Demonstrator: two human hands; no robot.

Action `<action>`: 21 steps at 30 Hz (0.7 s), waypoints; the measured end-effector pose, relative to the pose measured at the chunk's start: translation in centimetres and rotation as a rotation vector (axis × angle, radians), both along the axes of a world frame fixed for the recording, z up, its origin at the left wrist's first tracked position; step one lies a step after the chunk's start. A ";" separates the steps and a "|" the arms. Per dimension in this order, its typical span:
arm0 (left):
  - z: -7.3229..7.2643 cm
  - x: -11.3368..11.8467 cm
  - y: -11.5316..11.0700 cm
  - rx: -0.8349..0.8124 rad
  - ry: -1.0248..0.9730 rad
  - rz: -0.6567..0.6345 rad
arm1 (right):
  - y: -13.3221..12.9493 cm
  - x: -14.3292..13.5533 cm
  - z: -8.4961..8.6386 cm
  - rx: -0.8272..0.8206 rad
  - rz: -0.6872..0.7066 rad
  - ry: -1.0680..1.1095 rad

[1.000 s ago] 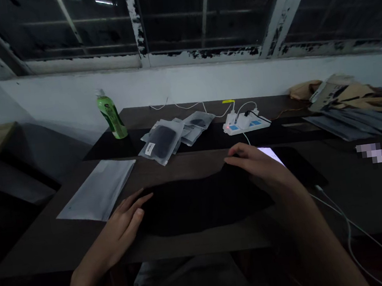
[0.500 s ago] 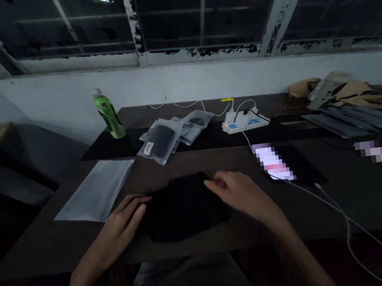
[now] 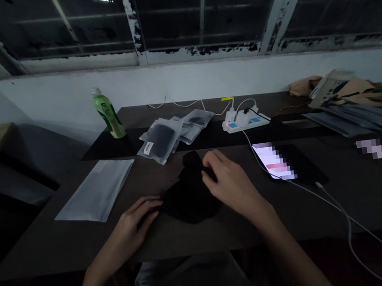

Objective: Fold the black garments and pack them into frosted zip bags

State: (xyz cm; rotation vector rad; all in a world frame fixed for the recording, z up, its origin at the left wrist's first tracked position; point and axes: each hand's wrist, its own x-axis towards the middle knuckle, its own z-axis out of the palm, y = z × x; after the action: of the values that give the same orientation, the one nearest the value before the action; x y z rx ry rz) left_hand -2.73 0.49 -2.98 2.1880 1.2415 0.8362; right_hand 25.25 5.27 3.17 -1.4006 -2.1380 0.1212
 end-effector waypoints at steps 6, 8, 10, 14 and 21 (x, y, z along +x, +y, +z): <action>-0.1 -0.2 -0.1 0.111 -0.009 0.139 | -4.9 -4.8 -1.8 0.100 0.324 -0.207; 0.4 -0.2 -0.3 0.199 -0.013 0.244 | -6.2 -5.8 -3.8 0.124 0.349 -0.227; 1.0 0.2 -0.3 0.242 0.045 0.248 | -7.2 -6.4 -5.7 0.148 0.357 -0.220; 1.4 1.6 0.3 0.219 0.332 0.025 | -8.5 -6.1 -7.2 0.111 0.373 -0.154; 1.6 3.0 -0.3 0.152 0.544 0.090 | -8.3 -1.6 -4.0 -0.254 0.304 0.033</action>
State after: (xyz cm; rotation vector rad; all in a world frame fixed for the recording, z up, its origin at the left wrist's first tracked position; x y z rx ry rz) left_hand 0.25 0.16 -1.34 2.6028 1.5753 0.3794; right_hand 23.61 -2.99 -0.81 -1.1848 -2.3576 0.5460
